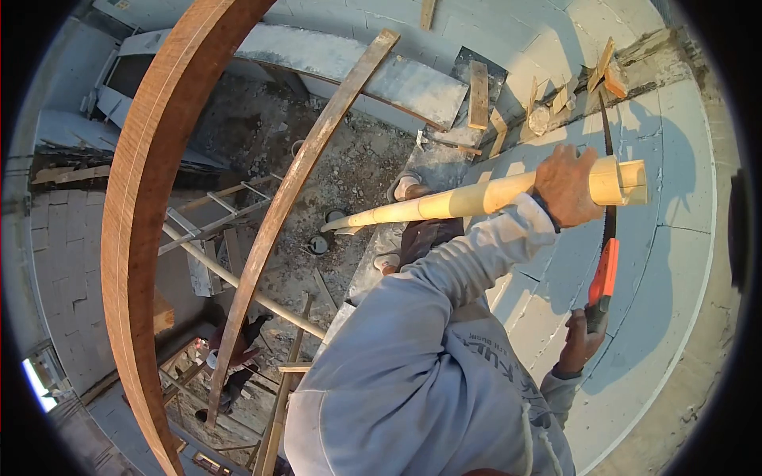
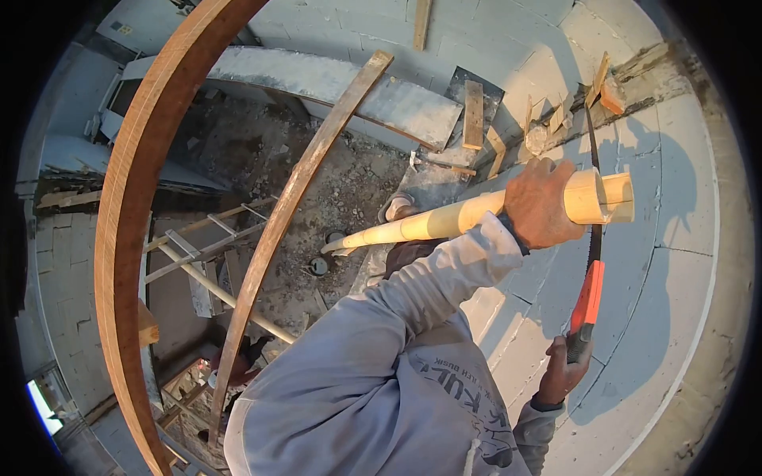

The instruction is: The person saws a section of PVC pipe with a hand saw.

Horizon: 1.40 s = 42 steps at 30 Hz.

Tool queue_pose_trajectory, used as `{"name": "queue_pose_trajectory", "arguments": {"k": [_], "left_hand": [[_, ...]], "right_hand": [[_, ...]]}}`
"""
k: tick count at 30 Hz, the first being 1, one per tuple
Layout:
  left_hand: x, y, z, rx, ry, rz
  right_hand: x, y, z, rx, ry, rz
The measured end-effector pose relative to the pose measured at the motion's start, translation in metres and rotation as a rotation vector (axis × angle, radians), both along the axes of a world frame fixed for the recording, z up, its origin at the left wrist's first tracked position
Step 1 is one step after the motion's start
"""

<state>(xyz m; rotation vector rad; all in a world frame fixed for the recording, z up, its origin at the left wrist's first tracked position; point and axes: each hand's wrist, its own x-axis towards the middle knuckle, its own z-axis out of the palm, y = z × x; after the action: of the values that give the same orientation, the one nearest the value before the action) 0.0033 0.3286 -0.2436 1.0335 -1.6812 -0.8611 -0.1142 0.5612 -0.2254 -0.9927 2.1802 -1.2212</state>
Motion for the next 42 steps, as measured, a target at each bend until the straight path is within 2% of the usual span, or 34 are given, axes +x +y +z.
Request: {"name": "queue_pose_trajectory", "arguments": {"k": [4,6,9,11,14,15,16,18,20,22,24,25,28,31,32,33,34,38,42], "left_hand": [[-0.029,0.005,0.021,-0.009,0.045,-0.138],[-0.026,0.001,0.020,-0.010,0.000,-0.178],[-0.017,-0.012,0.025,-0.055,-0.011,-0.216],[0.011,-0.037,0.036,0.081,-0.163,-0.647],[0.035,-0.035,0.027,0.041,-0.128,-0.716],[0.038,-0.026,0.024,0.026,-0.140,-0.594],[0.041,-0.022,0.020,0.038,-0.141,-0.592],[0.042,-0.015,0.016,-0.057,-0.075,-0.411],[0.043,-0.010,0.009,-0.036,-0.118,-0.452],[0.039,-0.011,-0.007,-0.017,-0.172,-0.484],[0.023,0.000,-0.035,-0.145,-0.068,-0.158],[0.020,-0.008,-0.048,-0.132,-0.090,-0.122],[0.021,-0.057,-0.084,0.003,-0.199,-0.231],[0.026,-0.071,-0.163,0.112,-0.234,-0.307],[0.023,-0.080,-0.199,0.248,-0.276,-0.393],[0.014,-0.080,-0.203,0.208,-0.311,-0.369],[-0.006,-0.076,-0.220,0.116,-0.251,-0.273],[-0.046,-0.115,-0.236,0.151,-0.275,-0.355],[-0.072,-0.162,-0.247,0.184,-0.205,-0.501]], "right_hand": [[-0.011,0.010,0.010,0.082,0.046,-0.107],[-0.007,0.007,0.003,0.071,-0.054,-0.179],[-0.015,0.007,-0.015,0.098,-0.115,-0.164],[-0.017,-0.002,-0.018,0.082,-0.135,-0.136],[-0.032,-0.023,-0.034,0.060,-0.156,-0.056],[-0.035,-0.025,-0.040,0.056,-0.144,-0.029],[-0.030,-0.031,-0.039,0.067,-0.148,-0.027],[-0.020,-0.051,-0.028,0.185,-0.197,-0.074],[-0.010,-0.056,-0.024,0.171,-0.188,-0.055],[-0.002,-0.056,-0.030,-0.012,-0.129,-0.068],[0.005,-0.049,-0.025,0.024,-0.143,-0.088],[0.006,-0.043,-0.023,0.059,-0.152,-0.100],[0.012,-0.025,-0.035,-0.034,-0.198,-0.190],[0.017,-0.028,-0.042,-0.028,-0.207,-0.260],[0.017,-0.031,-0.042,-0.040,-0.222,-0.279],[0.017,-0.033,-0.039,0.044,-0.152,-0.283],[0.022,-0.041,-0.039,-0.021,-0.061,-0.260],[0.047,-0.084,-0.019,0.066,0.245,-0.203],[0.055,-0.137,-0.016,0.264,0.178,-0.109]]}}
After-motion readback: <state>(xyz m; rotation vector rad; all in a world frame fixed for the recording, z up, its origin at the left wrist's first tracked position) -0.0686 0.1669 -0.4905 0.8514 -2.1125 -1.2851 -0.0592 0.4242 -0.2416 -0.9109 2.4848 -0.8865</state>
